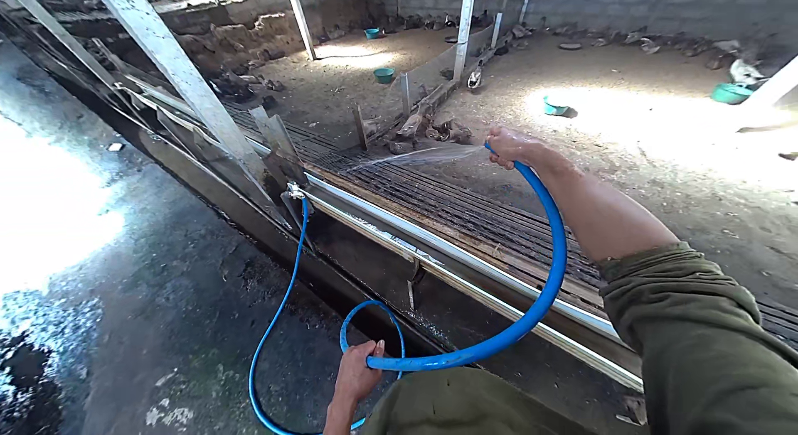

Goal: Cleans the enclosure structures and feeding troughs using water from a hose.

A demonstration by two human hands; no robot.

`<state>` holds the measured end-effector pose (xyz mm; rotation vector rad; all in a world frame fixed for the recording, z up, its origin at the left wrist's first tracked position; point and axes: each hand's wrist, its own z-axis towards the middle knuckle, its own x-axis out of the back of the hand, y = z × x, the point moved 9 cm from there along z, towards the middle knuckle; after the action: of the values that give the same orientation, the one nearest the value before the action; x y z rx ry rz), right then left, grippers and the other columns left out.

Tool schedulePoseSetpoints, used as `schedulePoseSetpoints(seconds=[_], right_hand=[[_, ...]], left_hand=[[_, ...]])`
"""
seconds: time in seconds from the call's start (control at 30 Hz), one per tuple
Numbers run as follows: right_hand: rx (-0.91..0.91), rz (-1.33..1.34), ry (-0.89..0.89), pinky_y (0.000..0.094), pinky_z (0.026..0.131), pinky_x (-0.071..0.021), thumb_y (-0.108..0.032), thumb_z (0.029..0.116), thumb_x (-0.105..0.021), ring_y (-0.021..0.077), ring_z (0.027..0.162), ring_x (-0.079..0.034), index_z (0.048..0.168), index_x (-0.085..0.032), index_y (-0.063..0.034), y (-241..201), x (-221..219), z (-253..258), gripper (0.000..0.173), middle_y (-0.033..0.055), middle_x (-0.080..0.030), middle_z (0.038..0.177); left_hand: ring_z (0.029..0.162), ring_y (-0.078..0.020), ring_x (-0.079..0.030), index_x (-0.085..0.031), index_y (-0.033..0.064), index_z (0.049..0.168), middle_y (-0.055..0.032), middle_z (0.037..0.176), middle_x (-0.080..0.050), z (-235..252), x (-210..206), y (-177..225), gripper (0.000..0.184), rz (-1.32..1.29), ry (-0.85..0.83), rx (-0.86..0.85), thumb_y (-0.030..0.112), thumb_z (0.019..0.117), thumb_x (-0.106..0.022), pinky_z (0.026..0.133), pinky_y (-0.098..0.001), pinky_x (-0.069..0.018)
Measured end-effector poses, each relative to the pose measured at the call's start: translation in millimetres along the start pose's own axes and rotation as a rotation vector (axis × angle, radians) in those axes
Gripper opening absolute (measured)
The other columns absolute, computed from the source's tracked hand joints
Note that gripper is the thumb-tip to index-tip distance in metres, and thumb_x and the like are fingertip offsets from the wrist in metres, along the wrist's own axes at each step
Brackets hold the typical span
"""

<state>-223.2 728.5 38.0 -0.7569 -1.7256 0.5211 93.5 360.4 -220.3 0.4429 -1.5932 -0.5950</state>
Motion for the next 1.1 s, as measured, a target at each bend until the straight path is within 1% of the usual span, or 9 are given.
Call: schedulePoseSetpoints(seconds=[0.13,0.27,0.4,0.53,0.63,0.67,0.8,1.03,1.1], right_hand=[[-0.085,-0.015,0.029,0.0255,0.045,-0.0355,-0.023,0.1131,-0.032,0.0097,0.047,-0.037,0.134,-0.044,-0.0090,46,24,-27,0.027,0.0020,-0.042,0.071],[-0.120,0.006,0.067,0.0242,0.043,-0.0346,-0.021,0.1126,-0.033,0.0088,0.046,-0.036,0.129,-0.045,-0.0084,78,30,-59,0.024,0.0012,-0.041,0.068],[-0.116,0.038,0.083,0.0236,0.043,-0.0336,-0.020,0.1126,-0.033,0.0083,0.045,-0.035,0.131,-0.043,-0.0081,88,33,-85,0.025,0.0007,-0.039,0.068],[-0.114,0.071,0.073,0.0230,0.041,-0.0335,-0.020,0.1122,-0.033,0.0078,0.043,-0.034,0.125,-0.044,-0.0078,99,31,-100,0.021,0.0003,-0.039,0.066],[-0.106,0.102,0.062,0.0225,0.041,-0.0335,-0.020,0.1126,-0.032,0.0074,0.043,-0.034,0.127,-0.044,-0.0076,106,34,-104,0.023,0.0003,-0.039,0.066],[-0.101,0.110,0.061,0.0223,0.040,-0.0336,-0.020,0.1126,-0.032,0.0071,0.043,-0.034,0.126,-0.045,-0.0081,109,35,-104,0.022,0.0002,-0.040,0.066],[-0.087,0.116,0.036,0.0223,0.041,-0.0335,-0.020,0.1125,-0.032,0.0073,0.044,-0.035,0.133,-0.044,-0.0092,118,41,-99,0.026,0.0003,-0.041,0.068],[-0.044,0.131,0.008,0.0234,0.043,-0.0360,-0.023,0.1134,-0.032,0.0086,0.046,-0.038,0.133,-0.045,-0.0094,142,50,-76,0.027,0.0014,-0.043,0.071],[-0.040,0.102,0.002,0.0245,0.045,-0.0369,-0.023,0.1138,-0.030,0.0098,0.047,-0.039,0.137,-0.044,-0.0090,152,55,-69,0.030,0.0032,-0.044,0.073]], left_hand=[[0.060,-0.0263,-0.063,-0.057,0.0038,0.064,-0.0105,0.059,-0.057,-24,-15,16,0.051,-0.010,0.001,-0.039,0.035,0.1030,-0.045,0.060,-0.0478,-0.0493],[0.060,-0.0268,-0.063,-0.056,0.0045,0.063,-0.0103,0.058,-0.057,-61,-28,30,0.052,-0.002,0.015,-0.071,0.035,0.1026,-0.044,0.061,-0.0482,-0.0495],[0.061,-0.0275,-0.064,-0.058,0.0041,0.063,-0.0105,0.059,-0.059,-99,-42,42,0.051,-0.023,0.048,-0.063,0.035,0.1017,-0.045,0.063,-0.0490,-0.0509],[0.060,-0.0276,-0.064,-0.057,0.0052,0.062,-0.0098,0.058,-0.058,-133,-51,50,0.051,-0.010,0.040,-0.019,0.036,0.1014,-0.045,0.060,-0.0490,-0.0503],[0.056,-0.0263,-0.063,-0.056,0.0060,0.060,-0.0085,0.055,-0.057,-150,-49,62,0.051,0.005,0.109,-0.035,0.036,0.0997,-0.046,0.057,-0.0478,-0.0495],[0.055,-0.0260,-0.062,-0.056,0.0061,0.060,-0.0083,0.054,-0.056,-154,-49,66,0.050,0.009,0.133,-0.041,0.036,0.0994,-0.047,0.056,-0.0475,-0.0492],[0.053,-0.0251,-0.061,-0.056,0.0064,0.059,-0.0077,0.053,-0.055,-161,-51,83,0.049,0.021,0.182,-0.046,0.034,0.0986,-0.049,0.054,-0.0463,-0.0485],[0.053,-0.0252,-0.060,-0.057,0.0049,0.060,-0.0091,0.054,-0.055,-155,-79,108,0.049,0.011,0.155,-0.020,0.032,0.1001,-0.051,0.056,-0.0474,-0.0487],[0.053,-0.0254,-0.060,-0.057,0.0046,0.060,-0.0093,0.054,-0.056,-150,-87,117,0.049,0.009,0.141,-0.017,0.032,0.1001,-0.051,0.056,-0.0473,-0.0489]])
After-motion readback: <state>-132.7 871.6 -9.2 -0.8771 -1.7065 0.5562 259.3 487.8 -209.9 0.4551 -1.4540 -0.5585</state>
